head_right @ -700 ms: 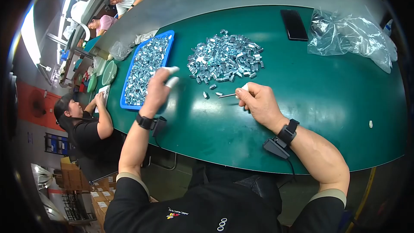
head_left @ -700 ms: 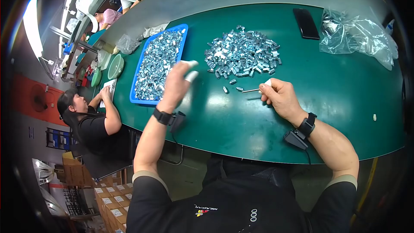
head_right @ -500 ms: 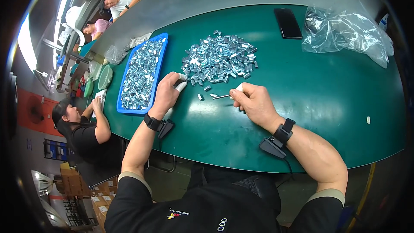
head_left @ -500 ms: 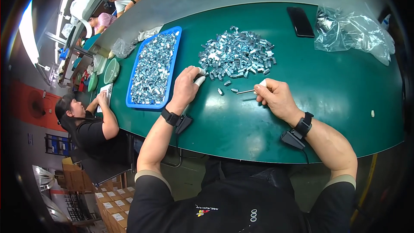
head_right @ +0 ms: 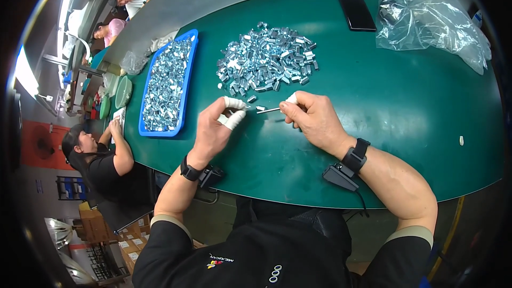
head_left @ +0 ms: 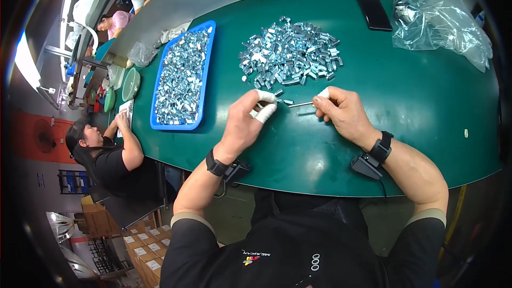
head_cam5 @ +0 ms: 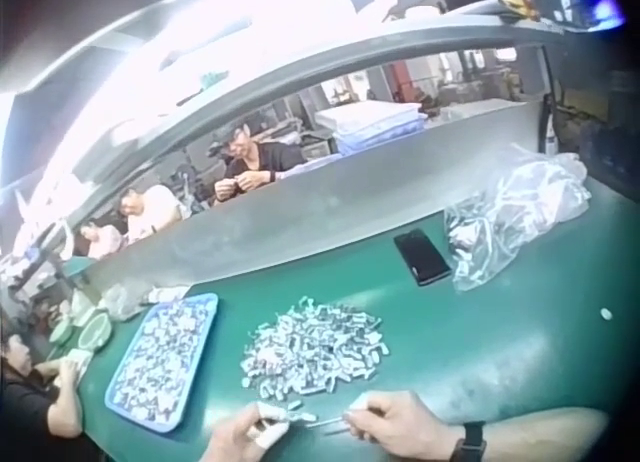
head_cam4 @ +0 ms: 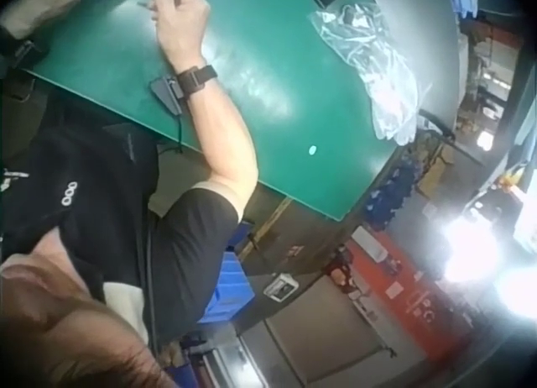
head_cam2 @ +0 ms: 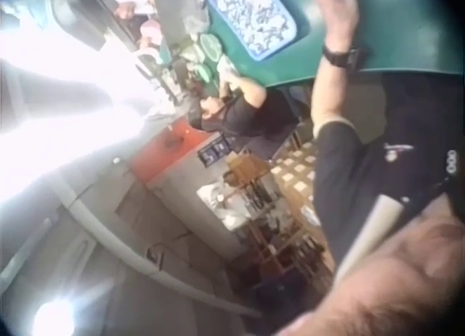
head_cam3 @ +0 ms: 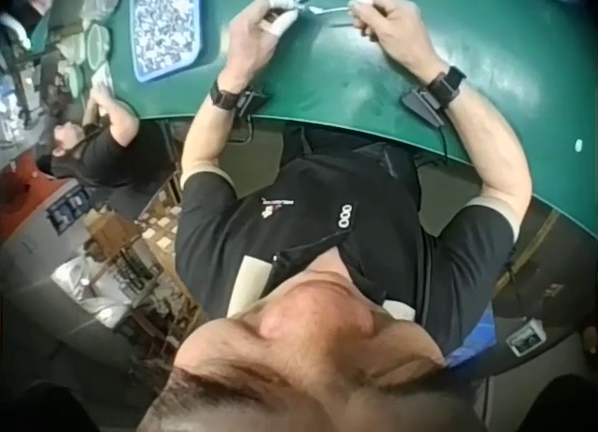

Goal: The person picks up a metal piece from a blue tray, slides it onto a metal rod, and then removes it from the rod before placing it into a pile on the table.

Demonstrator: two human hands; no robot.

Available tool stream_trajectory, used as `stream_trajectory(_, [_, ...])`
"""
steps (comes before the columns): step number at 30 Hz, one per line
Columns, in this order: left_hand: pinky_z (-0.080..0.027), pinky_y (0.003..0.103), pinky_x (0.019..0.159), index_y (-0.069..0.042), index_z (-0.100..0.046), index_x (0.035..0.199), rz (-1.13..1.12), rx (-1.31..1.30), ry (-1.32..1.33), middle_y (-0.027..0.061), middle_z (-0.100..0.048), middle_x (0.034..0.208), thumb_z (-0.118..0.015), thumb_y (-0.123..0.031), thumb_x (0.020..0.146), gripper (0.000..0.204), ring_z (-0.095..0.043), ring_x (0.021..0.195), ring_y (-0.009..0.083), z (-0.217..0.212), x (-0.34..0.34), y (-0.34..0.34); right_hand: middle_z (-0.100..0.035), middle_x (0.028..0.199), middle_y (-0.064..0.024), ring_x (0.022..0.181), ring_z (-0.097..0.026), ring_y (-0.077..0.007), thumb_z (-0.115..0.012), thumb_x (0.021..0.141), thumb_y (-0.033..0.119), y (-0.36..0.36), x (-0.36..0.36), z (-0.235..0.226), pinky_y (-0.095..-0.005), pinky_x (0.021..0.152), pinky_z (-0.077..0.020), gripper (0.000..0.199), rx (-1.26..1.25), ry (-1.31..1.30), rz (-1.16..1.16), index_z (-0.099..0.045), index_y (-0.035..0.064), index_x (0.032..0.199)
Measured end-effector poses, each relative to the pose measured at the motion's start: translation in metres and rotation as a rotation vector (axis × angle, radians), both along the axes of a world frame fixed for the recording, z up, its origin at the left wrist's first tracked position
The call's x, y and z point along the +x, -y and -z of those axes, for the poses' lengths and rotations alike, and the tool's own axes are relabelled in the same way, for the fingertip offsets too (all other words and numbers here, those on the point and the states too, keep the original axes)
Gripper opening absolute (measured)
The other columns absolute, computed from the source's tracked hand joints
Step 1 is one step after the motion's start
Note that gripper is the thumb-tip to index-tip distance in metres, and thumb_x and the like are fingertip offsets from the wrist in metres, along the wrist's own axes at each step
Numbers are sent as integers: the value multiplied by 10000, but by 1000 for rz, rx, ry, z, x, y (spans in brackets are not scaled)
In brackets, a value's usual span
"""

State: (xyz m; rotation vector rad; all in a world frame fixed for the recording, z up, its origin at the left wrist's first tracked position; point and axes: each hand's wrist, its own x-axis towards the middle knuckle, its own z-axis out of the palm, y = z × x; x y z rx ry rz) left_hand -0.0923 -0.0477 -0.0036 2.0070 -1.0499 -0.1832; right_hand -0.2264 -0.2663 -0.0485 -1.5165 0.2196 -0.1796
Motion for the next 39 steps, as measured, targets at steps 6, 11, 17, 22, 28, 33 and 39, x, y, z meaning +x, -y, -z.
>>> stream_trajectory(6, [-511, 292, 713, -17, -690, 1000, 71, -29, -23, 64, -701, 910, -746, -24, 885, 127, -629, 766, 147, 10, -8, 6, -667, 742, -1, 644, -579, -52, -654, 1010, 258, -1, 2, 1, -229, 568, -461, 259, -5, 17, 32, -688, 25, 901])
stream_trajectory(11, [-512, 294, 713, -15, -685, 996, 84, -29, -1, 67, -698, 914, -751, -16, 876, 137, -632, 772, 152, 13, -7, 8, -666, 747, 2, 644, -576, -52, -655, 1010, 256, -2, 1, 2, -225, 570, -458, 257, -45, 5, 34, -690, 23, 907])
stream_trajectory(17, [-515, 300, 713, -15, -679, 994, 101, -46, 4, 68, -692, 908, -753, -4, 865, 149, -636, 778, 160, 12, -6, 10, -669, 767, 1, 658, -567, -51, -650, 1012, 243, 0, 0, -2, -217, 591, -449, 240, -2, -9, 31, -689, 24, 922])
stream_trajectory(22, [-518, 302, 710, -17, -679, 996, 140, -58, 6, 71, -692, 918, -751, 3, 857, 158, -640, 780, 170, 14, -4, 11, -670, 779, -3, 668, -564, -54, -643, 1015, 231, 0, 0, -5, -218, 605, -448, 228, 1, -25, 23, -689, 25, 930])
stream_trajectory(28, [-519, 302, 706, -15, -684, 1013, 127, -56, -81, 75, -694, 942, -749, 4, 856, 172, -643, 789, 171, 14, -4, 10, -672, 787, -5, 676, -571, -55, -652, 1006, 207, -1, 0, -3, -221, 610, -453, 201, -44, -24, -13, -690, 24, 933])
stream_trajectory(33, [-518, 299, 706, -16, -693, 1040, 174, -62, -112, 74, -686, 933, -749, -3, 857, 192, -633, 783, 166, 19, -5, 10, -671, 768, -1, 658, -579, -60, -660, 994, 183, -4, 0, 1, -233, 588, -460, 181, -96, -5, -11, -690, 18, 927])
stream_trajectory(39, [-523, 283, 722, -15, -701, 1056, 113, 0, -231, 51, -692, 930, -751, -30, 876, 188, -630, 777, 129, 19, -8, 9, -674, 770, -1, 654, -582, -64, -659, 993, 174, -5, -2, -2, -240, 583, -467, 174, -22, -3, -1, -695, 15, 932])
